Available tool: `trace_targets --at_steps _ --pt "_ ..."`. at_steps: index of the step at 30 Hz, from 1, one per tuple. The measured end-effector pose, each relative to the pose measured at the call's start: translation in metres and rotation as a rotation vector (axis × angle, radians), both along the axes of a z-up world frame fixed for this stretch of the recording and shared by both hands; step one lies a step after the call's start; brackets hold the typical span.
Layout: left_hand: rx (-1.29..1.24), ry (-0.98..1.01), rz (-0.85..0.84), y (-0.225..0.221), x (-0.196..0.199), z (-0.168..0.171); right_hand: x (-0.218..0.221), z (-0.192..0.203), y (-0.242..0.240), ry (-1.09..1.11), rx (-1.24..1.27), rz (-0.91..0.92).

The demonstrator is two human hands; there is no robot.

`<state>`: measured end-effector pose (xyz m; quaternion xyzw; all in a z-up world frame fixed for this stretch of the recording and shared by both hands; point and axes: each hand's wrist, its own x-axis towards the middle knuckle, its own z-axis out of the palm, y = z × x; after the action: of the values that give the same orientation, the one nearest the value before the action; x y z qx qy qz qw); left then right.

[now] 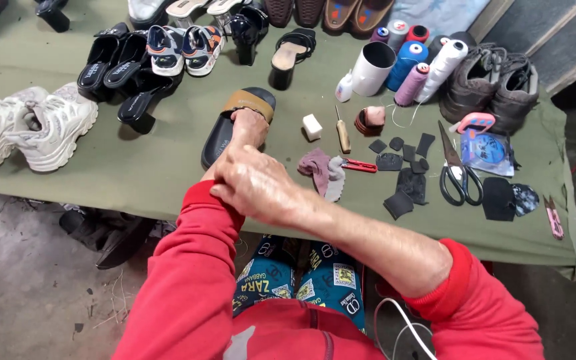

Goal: The person is cleaning a brown and black sandal using a pink cloth and a cleaning solution at a repair bench.

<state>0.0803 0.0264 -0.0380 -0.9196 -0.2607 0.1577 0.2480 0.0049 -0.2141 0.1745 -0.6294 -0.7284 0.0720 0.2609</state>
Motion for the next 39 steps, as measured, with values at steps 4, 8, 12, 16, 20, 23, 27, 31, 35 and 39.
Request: trace_targets --at_steps 4,8,12,16,20,23,27,31,35,39 --pt "0.033 -0.029 -0.007 0.003 0.005 -0.022 -0.006 -0.006 0.000 0.020 -0.024 0.022" --pt "-0.009 -0.010 -0.023 -0.001 0.002 -0.008 -0.003 0.015 -0.004 0.198 -0.261 0.041" --pt "-0.034 -0.031 0.019 -0.004 0.006 -0.009 -0.007 0.022 -0.010 0.411 -0.447 0.091" --pt "-0.031 -0.056 0.023 0.004 0.010 -0.015 -0.012 0.013 -0.020 0.462 -0.350 0.125" --pt "-0.085 -0.100 0.071 0.023 0.020 -0.027 -0.012 0.023 -0.027 0.424 -0.316 0.144" --pt "-0.204 -0.178 0.023 0.038 0.025 -0.024 0.004 0.013 -0.030 0.450 -0.243 0.228" --pt "-0.473 -0.323 0.177 0.038 0.003 0.035 0.016 -0.017 -0.029 0.673 -0.341 0.182" --pt "-0.537 -0.485 0.221 0.075 0.007 0.017 0.013 -0.033 -0.026 0.837 -0.331 0.233" --pt "-0.548 -0.492 0.227 0.047 0.002 0.041 0.013 -0.016 -0.038 0.740 -0.309 0.267" --pt "-0.530 -0.392 0.223 0.029 0.015 0.039 0.026 -0.018 -0.045 0.717 -0.343 0.315"
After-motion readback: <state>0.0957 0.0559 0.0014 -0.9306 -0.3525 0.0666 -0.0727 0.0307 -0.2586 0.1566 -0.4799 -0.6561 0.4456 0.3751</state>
